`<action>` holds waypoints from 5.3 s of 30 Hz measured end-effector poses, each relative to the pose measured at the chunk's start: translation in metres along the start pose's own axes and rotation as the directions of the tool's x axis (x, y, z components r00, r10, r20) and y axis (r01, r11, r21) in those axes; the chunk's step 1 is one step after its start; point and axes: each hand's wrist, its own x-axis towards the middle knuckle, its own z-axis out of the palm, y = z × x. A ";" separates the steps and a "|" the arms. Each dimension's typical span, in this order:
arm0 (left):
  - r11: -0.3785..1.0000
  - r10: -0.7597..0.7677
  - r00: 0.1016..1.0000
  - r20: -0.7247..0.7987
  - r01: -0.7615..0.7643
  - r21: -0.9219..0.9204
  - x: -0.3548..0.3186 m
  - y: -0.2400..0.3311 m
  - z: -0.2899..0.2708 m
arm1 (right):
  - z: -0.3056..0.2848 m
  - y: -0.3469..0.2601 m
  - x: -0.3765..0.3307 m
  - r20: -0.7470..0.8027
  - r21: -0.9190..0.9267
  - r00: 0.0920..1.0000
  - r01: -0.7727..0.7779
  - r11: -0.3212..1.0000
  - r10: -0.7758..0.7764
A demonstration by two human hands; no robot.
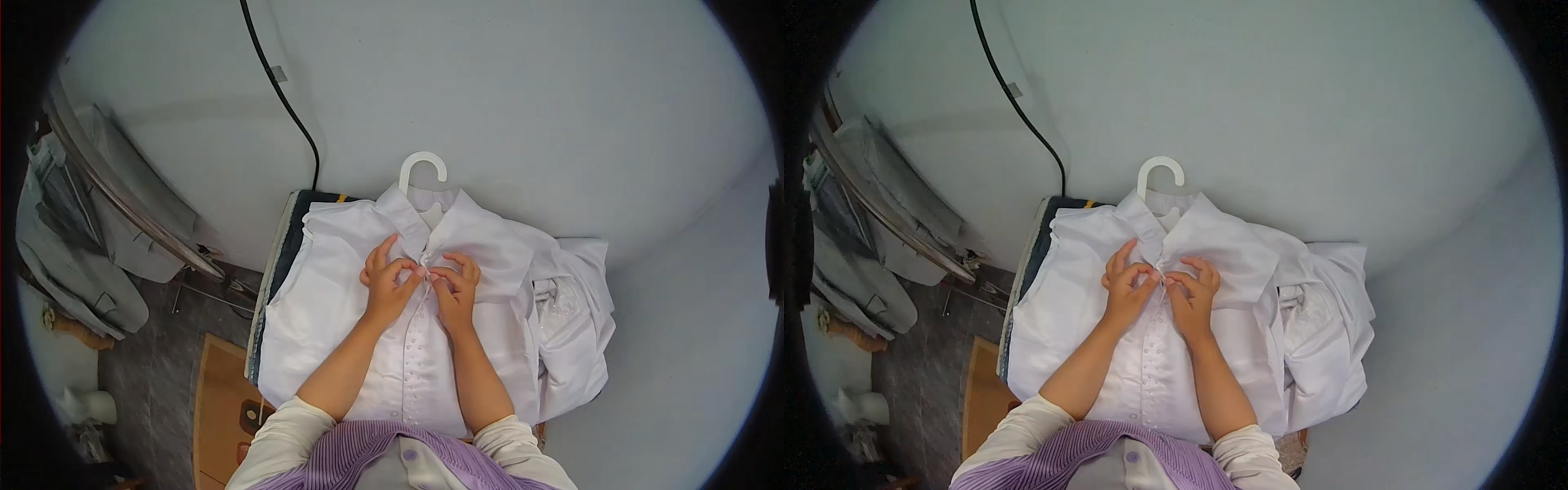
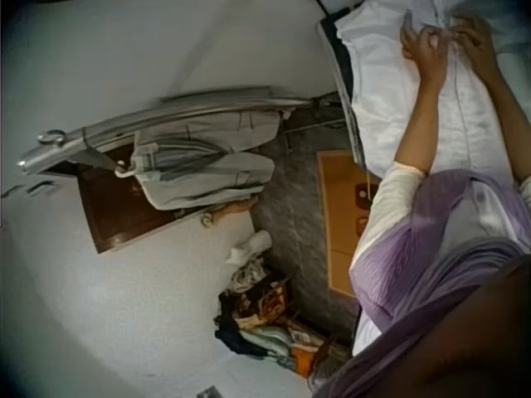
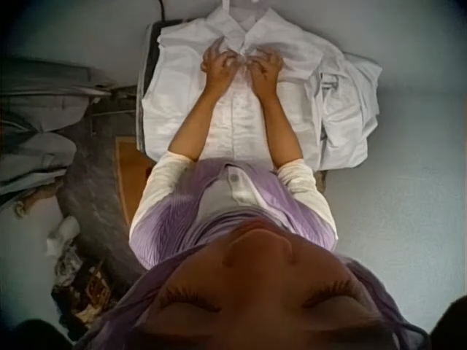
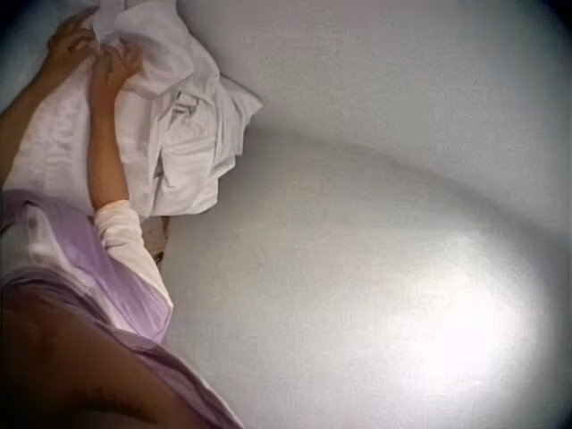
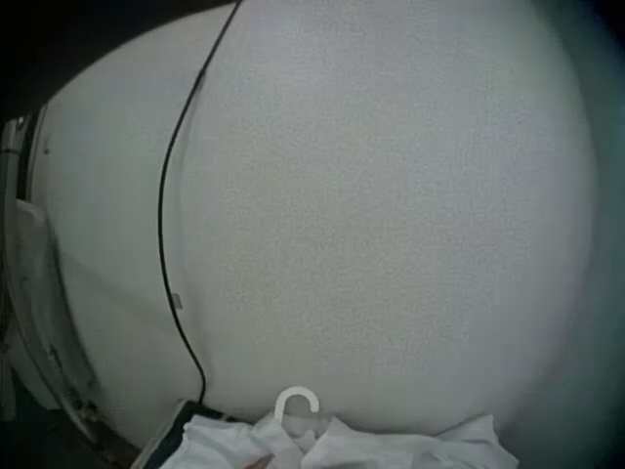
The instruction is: Placing a white dress shirt onto a hanger and buttoning it.
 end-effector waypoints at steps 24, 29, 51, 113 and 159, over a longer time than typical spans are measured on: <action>0.999 0.019 0.997 0.074 -0.015 -0.045 0.002 -0.003 -0.002 | -0.017 -0.015 0.011 0.167 -0.272 0.984 0.103 0.957 -0.059; 0.998 0.044 0.994 0.101 -0.048 0.039 0.001 -0.003 0.003 | -0.021 -0.009 0.010 0.143 -0.284 0.989 0.066 0.957 -0.026; 0.919 -0.033 0.995 0.096 -0.008 0.393 0.013 0.007 0.008 | 0.001 0.003 0.005 0.001 -0.401 1.000 -0.012 0.916 0.014; 0.990 0.056 0.997 0.062 -0.063 0.124 0.003 0.011 0.001 | -0.004 0.001 0.009 0.025 0.169 0.977 -0.212 0.963 0.211; 0.885 0.408 0.913 -0.022 -0.390 0.253 -0.004 0.015 0.005 | -0.027 -0.007 0.012 0.214 0.006 0.962 -0.177 0.984 0.172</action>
